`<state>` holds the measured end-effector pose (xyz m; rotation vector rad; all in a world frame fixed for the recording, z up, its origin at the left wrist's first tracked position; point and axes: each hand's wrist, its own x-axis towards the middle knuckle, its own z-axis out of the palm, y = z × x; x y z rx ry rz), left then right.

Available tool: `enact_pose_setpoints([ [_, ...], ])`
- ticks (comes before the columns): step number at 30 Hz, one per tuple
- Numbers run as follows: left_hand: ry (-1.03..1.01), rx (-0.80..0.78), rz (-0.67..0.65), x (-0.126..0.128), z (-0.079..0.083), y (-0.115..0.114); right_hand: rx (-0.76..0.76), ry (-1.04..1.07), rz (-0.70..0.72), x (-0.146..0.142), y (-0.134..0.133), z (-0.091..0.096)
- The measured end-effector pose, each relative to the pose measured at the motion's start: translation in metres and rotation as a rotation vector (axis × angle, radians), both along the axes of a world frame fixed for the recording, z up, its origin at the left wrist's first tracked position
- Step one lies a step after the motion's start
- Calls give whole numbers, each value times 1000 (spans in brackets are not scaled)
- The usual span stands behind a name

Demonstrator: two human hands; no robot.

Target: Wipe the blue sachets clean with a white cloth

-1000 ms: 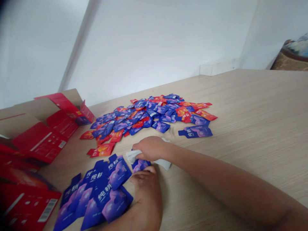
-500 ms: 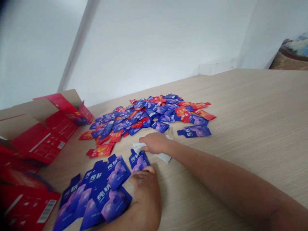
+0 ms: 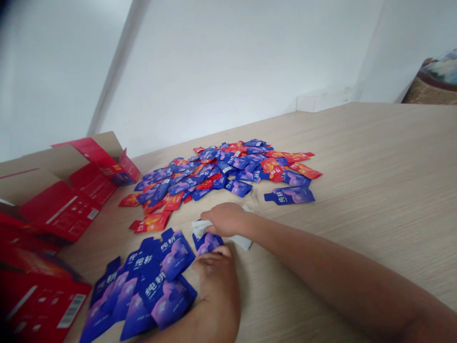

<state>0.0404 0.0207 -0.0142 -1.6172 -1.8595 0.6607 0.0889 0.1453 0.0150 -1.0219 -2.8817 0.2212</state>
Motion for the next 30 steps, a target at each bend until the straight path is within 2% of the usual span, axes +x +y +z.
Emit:
enact_pose_setpoints([
  [4,-20,21,1,0,0,-1,61,40,-55,6,4,7],
  [8,-98,1,1,0,4,-1,42,103,98,-1,-12,16],
  [10,-87,-8,8,0,6,0,-1,81,179,-6,-20,15],
  [12,-49,-8,2,1,6,0,-36,47,196,-8,-21,10],
  [17,9,17,-17,1,2,-2,-17,38,30,0,0,-3],
  [21,-2,12,3,1,0,-1,33,45,-59,8,8,3],
  [24,-44,5,14,1,-1,0,50,82,18,6,-2,14],
  [26,-63,13,9,1,-1,1,28,80,131,1,-12,19],
  [28,-61,29,-1,0,0,1,-21,44,211,-3,-19,19],
  [30,-60,45,-11,0,1,1,-66,13,228,-5,-21,15],
])
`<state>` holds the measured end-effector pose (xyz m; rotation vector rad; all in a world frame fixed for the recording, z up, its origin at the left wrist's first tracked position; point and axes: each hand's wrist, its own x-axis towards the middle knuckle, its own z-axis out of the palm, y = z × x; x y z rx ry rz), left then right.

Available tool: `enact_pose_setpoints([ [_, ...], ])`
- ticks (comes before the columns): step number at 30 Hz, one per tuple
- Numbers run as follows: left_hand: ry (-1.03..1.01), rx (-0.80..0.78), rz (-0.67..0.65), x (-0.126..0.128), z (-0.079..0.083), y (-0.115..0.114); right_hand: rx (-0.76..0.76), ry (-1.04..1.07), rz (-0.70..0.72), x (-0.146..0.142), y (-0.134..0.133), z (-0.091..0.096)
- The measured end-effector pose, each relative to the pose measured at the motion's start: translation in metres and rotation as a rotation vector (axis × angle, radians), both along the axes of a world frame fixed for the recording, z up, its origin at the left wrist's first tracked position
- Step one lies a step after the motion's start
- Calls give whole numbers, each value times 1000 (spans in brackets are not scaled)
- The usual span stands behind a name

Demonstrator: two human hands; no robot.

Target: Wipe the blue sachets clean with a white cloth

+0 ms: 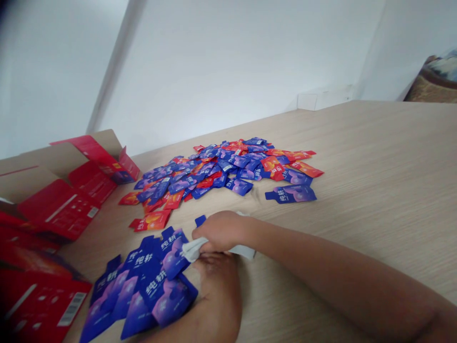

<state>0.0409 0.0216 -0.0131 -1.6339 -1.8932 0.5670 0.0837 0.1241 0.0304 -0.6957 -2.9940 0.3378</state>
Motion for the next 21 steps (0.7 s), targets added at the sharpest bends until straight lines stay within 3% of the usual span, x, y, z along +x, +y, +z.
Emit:
enact_pose_setpoints([
  [6,-57,-40,23,1,3,-2,7,0,-194,10,23,-14],
  [10,7,-43,25,1,0,-2,85,11,-298,15,30,-11],
  [17,-49,-12,37,1,-4,1,12,64,-54,1,2,1],
  [21,-1,-2,49,1,-9,2,-17,-11,-99,0,5,-8],
])
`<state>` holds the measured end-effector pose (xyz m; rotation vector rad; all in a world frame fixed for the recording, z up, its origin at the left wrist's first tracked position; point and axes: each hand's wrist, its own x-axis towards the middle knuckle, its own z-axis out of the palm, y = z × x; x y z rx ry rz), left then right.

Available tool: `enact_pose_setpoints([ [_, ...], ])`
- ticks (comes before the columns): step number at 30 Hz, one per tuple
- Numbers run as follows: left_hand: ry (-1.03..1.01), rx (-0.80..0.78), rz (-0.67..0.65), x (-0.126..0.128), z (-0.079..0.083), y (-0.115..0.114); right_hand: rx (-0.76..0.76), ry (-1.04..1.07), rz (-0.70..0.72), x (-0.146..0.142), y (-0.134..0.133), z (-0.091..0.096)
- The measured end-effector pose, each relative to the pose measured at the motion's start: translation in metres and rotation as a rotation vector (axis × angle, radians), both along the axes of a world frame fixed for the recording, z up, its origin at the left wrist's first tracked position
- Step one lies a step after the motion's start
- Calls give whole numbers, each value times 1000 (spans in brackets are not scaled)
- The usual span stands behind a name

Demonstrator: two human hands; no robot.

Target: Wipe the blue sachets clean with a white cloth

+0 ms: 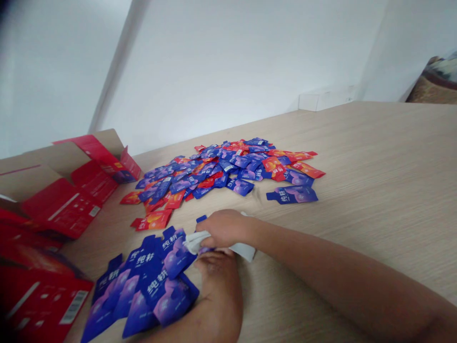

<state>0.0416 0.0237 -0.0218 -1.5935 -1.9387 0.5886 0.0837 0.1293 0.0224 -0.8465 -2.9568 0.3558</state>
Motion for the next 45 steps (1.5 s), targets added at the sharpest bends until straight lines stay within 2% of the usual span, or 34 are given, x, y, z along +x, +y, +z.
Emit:
enact_pose_setpoints([
  [4,15,-3,-4,1,-4,-1,74,-15,-175,9,17,-4],
  [6,-2,-14,6,1,-3,-1,116,-5,-212,12,20,-1],
  [11,-4,-39,-18,0,4,-1,152,93,-140,4,2,10],
  [14,17,-37,1,-1,4,0,81,59,-35,-2,-10,9],
  [17,14,-48,-5,-1,2,1,12,15,26,-4,-11,3],
  [24,68,-46,-49,-1,2,-1,29,32,-73,-6,2,-11],
  [33,150,-30,-63,-2,7,-5,121,54,-241,2,16,-16],
  [36,121,-35,-53,-2,7,-4,164,82,-219,5,16,-9],
  [38,100,-38,-55,-1,8,-3,162,121,-154,4,10,-2],
  [42,69,-42,-25,-1,8,-1,73,92,21,-2,-4,3],
  [45,74,-43,-30,-1,9,-2,18,23,19,-4,-6,-1],
])
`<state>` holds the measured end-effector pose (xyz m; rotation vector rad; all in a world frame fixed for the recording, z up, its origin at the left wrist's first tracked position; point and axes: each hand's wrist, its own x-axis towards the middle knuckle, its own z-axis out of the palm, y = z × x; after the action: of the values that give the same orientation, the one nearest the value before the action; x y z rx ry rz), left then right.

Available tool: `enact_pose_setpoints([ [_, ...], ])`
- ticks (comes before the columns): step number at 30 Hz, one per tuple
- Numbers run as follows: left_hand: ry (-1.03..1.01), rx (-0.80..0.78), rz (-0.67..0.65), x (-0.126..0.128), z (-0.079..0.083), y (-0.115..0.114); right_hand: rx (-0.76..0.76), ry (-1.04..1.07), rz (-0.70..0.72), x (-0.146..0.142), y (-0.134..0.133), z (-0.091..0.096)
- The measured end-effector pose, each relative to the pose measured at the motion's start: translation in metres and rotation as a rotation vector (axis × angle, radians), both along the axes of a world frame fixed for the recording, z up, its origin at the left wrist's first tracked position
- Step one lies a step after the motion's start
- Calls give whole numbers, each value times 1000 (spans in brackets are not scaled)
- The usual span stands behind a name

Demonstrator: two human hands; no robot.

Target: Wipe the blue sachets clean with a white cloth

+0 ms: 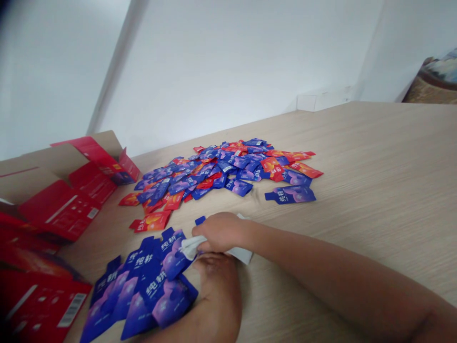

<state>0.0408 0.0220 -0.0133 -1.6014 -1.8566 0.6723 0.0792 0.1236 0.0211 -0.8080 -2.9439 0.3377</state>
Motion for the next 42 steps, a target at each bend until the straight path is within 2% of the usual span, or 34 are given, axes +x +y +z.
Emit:
enact_pose_setpoints([
  [6,38,-2,-30,0,1,-3,59,-6,-175,9,23,-11],
  [9,46,7,-24,1,0,-4,91,-24,-273,14,30,-11],
  [11,49,6,-31,0,-1,-4,113,-11,-286,15,29,-8],
  [13,40,2,-32,0,-1,-3,125,25,-241,13,23,-2],
  [18,-2,9,-14,0,-1,0,35,8,14,3,0,5],
  [20,-20,0,-15,0,0,1,3,-19,22,0,-3,3],
  [27,25,1,-38,2,4,-5,64,-25,-178,9,20,-9],
  [31,16,-14,-32,2,6,-7,102,-37,-275,19,30,-3],
  [34,-2,-18,-19,1,5,-5,93,18,-216,18,23,8],
  [37,-17,-19,-17,0,4,-2,31,56,-48,10,8,14],
  [39,-12,-14,-11,0,4,0,-17,19,33,4,0,13],
  [42,1,9,-19,0,3,-1,-44,-24,40,1,-2,7],
])
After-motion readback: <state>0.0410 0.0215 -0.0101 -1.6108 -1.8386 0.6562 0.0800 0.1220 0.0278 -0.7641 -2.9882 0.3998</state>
